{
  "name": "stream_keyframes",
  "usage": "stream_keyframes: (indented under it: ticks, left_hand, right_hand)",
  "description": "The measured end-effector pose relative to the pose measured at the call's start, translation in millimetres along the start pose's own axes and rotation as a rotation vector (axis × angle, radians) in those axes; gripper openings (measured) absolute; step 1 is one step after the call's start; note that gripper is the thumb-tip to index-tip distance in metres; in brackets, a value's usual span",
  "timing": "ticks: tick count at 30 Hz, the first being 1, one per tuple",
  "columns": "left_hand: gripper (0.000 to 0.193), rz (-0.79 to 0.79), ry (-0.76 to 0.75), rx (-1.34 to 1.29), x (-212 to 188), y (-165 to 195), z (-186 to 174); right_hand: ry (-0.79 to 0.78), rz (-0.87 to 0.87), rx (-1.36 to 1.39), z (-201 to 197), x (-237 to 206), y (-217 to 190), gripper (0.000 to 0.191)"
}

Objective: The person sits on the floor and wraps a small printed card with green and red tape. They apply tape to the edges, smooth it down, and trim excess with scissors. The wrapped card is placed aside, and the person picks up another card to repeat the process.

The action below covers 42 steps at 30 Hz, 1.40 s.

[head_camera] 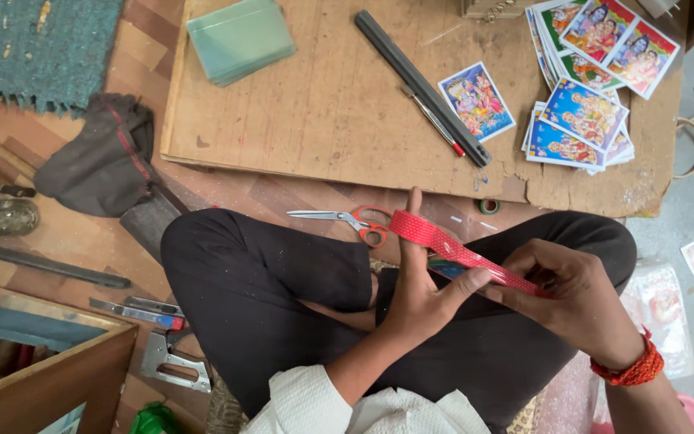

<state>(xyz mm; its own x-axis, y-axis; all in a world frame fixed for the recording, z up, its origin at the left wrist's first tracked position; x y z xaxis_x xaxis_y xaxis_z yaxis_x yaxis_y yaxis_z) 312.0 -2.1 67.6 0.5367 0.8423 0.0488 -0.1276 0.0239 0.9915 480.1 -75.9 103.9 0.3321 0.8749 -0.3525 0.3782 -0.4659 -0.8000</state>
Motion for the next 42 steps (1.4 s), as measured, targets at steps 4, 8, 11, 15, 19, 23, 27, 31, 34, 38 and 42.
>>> stream_keyframes:
  ticks: [4, 8, 11, 15, 19, 23, 27, 31, 34, 38, 42]
  left_hand:
    - [0.115, -0.010, -0.023, -0.123, -1, -3, 4]
    - [0.103, 0.045, 0.050, -0.022, -1, 1, 5]
    - [0.097, 0.025, 0.128, -0.007, -1, -2, 7]
    - [0.088, -0.086, 0.217, -0.164, 1, -18, 9]
    - [0.079, -0.074, 0.339, -0.111, 4, -22, 9]
    - [0.077, -0.158, 0.381, -0.158, 6, -30, 13]
    - [0.079, -0.193, 0.385, -0.267, 8, -36, 15]
    - [0.076, -0.156, 0.401, -0.221, 7, -34, 15]
    - [0.079, -0.201, 0.412, -0.239, 4, -35, 17]
    - [0.080, -0.240, 0.368, -0.214, 2, -32, 18]
    - [0.077, -0.111, 0.332, -0.122, 1, -20, 17]
  right_hand:
    - [-0.090, 0.021, 0.437, 2, -4, 17, 0.019]
    - [-0.109, 0.056, 0.370, 2, -2, 31, 0.022]
    - [-0.093, 0.111, 0.360, 5, 1, 31, 0.022]
    - [0.217, -0.120, 0.079, 4, -19, -4, 0.052]
    - [0.471, -0.600, -0.699, 59, -57, -57, 0.040]
    - [0.474, -0.454, -0.810, 77, -57, -38, 0.046]
    - [0.514, -0.321, -0.753, 46, -69, -8, 0.049]
    - [0.607, -0.294, -0.709, 28, -89, 2, 0.044]
    - [0.617, -0.315, -0.729, 33, -93, -4, 0.046]
    - [0.589, -0.424, -0.726, 53, -78, -28, 0.042]
    - [0.592, -0.537, -0.480, 55, -64, -51, 0.033]
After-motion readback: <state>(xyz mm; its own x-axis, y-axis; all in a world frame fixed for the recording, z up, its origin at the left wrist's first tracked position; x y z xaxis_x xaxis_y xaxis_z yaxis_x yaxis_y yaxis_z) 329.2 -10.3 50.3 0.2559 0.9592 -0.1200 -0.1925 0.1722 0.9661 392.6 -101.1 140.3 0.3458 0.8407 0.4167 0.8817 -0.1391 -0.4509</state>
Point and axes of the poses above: each hand's wrist, its own x-axis towards the middle knuckle, its own z-axis out of the palm, y = z × x, the point moved 7 cm from there along x, towards the middle knuckle, and after that the axes turned 8 degrees about x, right-handed, at the moved point
